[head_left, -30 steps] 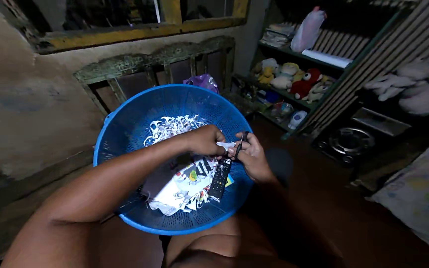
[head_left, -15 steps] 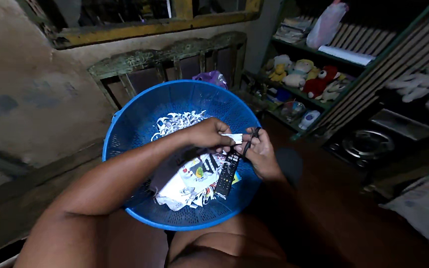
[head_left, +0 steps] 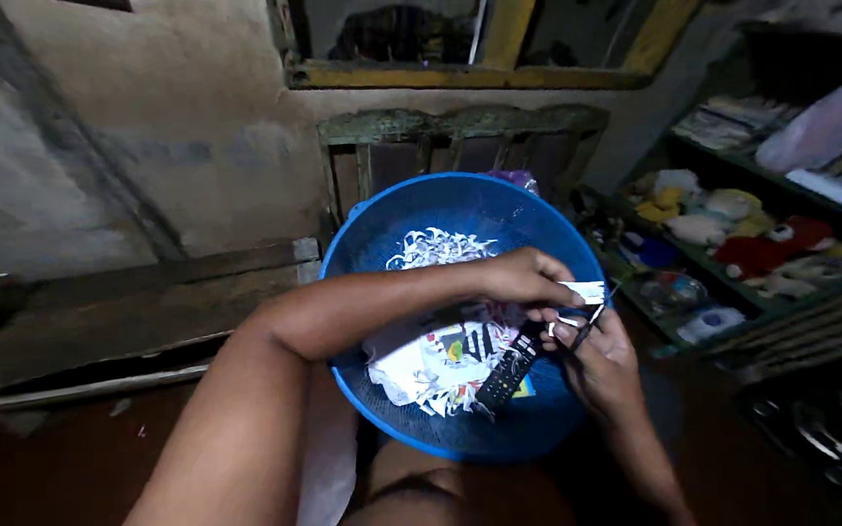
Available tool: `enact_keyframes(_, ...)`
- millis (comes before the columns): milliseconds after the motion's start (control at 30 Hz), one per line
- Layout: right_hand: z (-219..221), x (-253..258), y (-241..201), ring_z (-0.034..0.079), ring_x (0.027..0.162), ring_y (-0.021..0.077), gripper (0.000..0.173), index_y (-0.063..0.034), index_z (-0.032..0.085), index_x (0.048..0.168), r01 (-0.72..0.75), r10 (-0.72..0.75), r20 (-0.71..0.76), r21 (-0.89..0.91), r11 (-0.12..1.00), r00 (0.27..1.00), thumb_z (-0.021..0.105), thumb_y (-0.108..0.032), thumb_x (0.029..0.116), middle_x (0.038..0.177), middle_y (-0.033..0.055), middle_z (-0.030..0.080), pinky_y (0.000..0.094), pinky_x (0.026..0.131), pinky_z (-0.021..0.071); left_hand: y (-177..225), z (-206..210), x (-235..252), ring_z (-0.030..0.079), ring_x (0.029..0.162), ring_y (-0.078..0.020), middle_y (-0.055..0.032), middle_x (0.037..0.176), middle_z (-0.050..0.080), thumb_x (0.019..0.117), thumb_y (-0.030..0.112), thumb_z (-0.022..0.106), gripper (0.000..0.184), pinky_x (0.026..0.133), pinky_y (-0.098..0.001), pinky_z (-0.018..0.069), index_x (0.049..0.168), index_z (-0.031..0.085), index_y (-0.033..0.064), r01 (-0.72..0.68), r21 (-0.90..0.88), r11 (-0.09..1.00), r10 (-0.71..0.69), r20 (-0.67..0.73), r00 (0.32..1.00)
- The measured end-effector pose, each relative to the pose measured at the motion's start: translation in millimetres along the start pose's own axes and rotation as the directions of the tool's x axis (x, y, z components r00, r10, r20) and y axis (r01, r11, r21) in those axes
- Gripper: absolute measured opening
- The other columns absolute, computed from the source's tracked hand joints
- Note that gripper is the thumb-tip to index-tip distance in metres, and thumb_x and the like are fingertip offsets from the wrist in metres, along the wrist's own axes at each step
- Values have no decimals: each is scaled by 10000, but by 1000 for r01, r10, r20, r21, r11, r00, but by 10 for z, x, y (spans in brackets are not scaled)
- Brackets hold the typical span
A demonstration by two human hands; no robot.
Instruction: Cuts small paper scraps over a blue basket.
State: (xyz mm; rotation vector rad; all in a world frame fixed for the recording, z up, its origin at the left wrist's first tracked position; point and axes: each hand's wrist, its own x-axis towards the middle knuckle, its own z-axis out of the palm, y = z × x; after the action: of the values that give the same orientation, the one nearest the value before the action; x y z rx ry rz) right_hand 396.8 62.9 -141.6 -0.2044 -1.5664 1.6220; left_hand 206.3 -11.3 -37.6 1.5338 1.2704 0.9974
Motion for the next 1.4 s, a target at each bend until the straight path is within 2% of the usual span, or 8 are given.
enact_keyframes(67,-17,-4,-13,714,822,237,510,16,376,1360,14,-13,-30,26,1000,999,648,9,928,991,148,686,386,736,631,-71,-9,11,620,600,-89,-70,728,660,1023,137,637,182,576,-236,543,979,689,-32,-37,74,997,38,-7,999)
enact_keyframes(167,8,0,-40,714,815,239,477,13,416,1335,-9,13,-81,46,999,997,659,15,924,975,150,689,395,745,631,-110,-25,-4,637,602,-112,-87,740,691,999,157,680,180,583,-271,559,974,722,-16,-60,175,983,62,-5,998)
enact_keyframes(300,10,4,-32,713,812,249,459,-21,452,1326,-10,17,-121,57,998,993,670,2,923,937,144,685,421,776,628,-159,-93,2,662,574,-144,-92,758,714,1003,225,687,209,549,-296,582,997,734,21,-21,168,986,16,31,999)
enact_keyframes(433,-17,-2,29,710,814,255,463,-55,466,1335,6,5,-142,74,997,990,672,-3,924,919,135,679,440,787,624,-172,-109,5,698,626,-160,-93,843,746,1004,210,688,187,577,-305,611,1016,743,32,39,150,988,-47,46,998)
enact_keyframes(833,-42,-15,90,711,813,257,497,-81,482,1343,-4,24,-189,108,994,982,705,2,907,914,150,687,428,786,619,-158,-99,21,695,626,-142,-73,789,738,1006,189,683,172,594,-302,610,981,755,35,-1,245,969,-20,83,996)
enact_keyframes(1033,-51,-21,103,704,881,274,600,-87,423,1379,-1,16,-171,85,996,985,729,20,873,1060,161,666,445,800,622,-87,-10,-35,692,656,-168,-117,828,724,1020,181,655,203,616,-300,599,1007,698,-16,139,104,985,-143,31,989)
enact_keyframes(1333,-42,-16,84,693,920,273,591,-60,398,1394,17,-8,-137,60,998,990,707,20,896,1126,181,662,430,812,608,-137,-39,1,689,622,-158,-93,785,733,1002,180,687,180,584,-299,596,946,737,16,94,250,964,-122,101,987)
enact_keyframes(1400,-39,-19,84,695,892,265,582,-57,412,1389,9,-1,-149,50,999,989,714,8,896,1077,169,663,430,801,614,-129,-37,1,690,624,-158,-92,784,734,1002,177,686,179,589,-299,599,945,740,16,87,255,963,-120,116,986)
